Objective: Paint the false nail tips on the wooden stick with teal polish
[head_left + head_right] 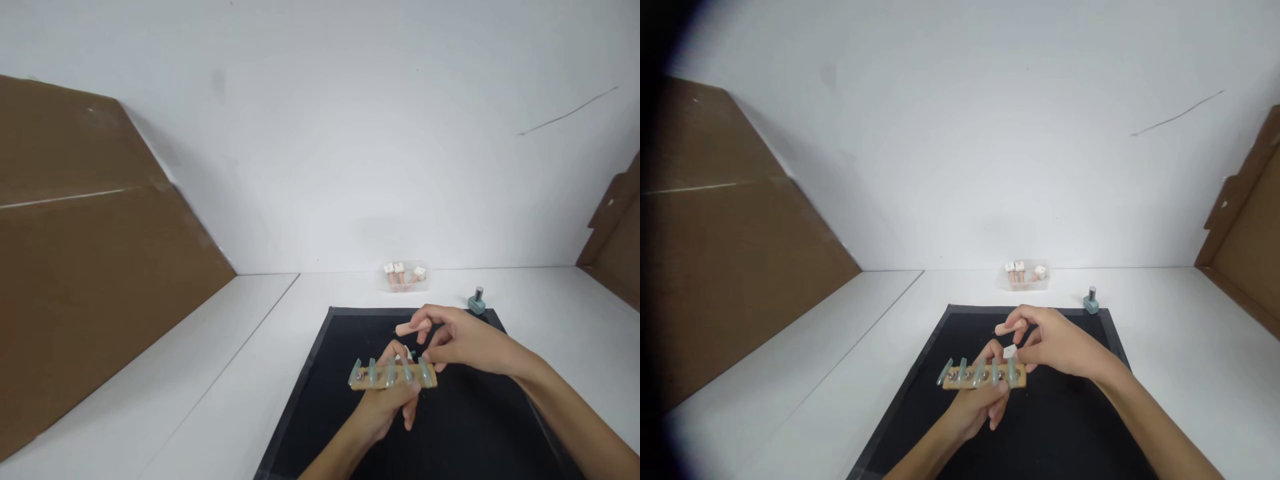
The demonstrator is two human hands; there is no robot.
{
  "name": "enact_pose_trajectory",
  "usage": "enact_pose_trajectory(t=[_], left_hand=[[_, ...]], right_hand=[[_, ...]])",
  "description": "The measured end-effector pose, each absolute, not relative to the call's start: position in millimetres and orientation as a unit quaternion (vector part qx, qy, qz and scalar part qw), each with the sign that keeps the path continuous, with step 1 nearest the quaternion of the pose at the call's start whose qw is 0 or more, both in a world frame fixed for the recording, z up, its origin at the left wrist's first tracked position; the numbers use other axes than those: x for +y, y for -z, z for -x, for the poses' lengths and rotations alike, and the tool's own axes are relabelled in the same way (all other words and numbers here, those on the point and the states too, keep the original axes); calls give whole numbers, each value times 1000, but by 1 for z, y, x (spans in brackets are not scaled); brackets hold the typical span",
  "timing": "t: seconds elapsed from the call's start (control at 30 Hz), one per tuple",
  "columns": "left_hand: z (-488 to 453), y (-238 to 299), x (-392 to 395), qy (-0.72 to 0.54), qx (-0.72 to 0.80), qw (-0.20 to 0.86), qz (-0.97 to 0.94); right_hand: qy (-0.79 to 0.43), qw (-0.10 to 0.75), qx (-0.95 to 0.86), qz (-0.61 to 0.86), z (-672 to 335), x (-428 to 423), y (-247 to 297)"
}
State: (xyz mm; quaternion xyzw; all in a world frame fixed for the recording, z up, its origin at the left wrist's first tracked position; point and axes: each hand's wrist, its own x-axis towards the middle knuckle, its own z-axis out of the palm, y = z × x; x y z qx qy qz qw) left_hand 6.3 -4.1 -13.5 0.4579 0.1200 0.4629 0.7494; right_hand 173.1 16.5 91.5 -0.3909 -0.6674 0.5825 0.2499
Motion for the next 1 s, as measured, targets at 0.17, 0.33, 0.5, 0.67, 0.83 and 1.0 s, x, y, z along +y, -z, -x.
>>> enact_pose_trajectory(t=[0.17, 0.33, 0.5, 0.67, 0.83, 1.0], left_hand=[[-6, 12, -3, -472, 111, 756, -439], [-8, 10, -3, -476, 120, 753, -438], [-8, 4, -5, -474, 142, 751, -438], [-2, -3, -5, -502, 188, 740, -406], [1, -10, -5, -515, 206, 726, -406], [0, -12, -6, -531, 243, 698, -414]], right_hand=[[-585, 260, -675, 366, -174, 18, -90], [-612, 265, -655, 355, -172, 18, -89], [-604, 271, -662, 351, -173, 21, -86], [-582, 275, -674, 363, -179, 25, -87], [-585, 273, -677, 352, -182, 27, -88], [-539, 284, -693, 386, -185, 30, -85]])
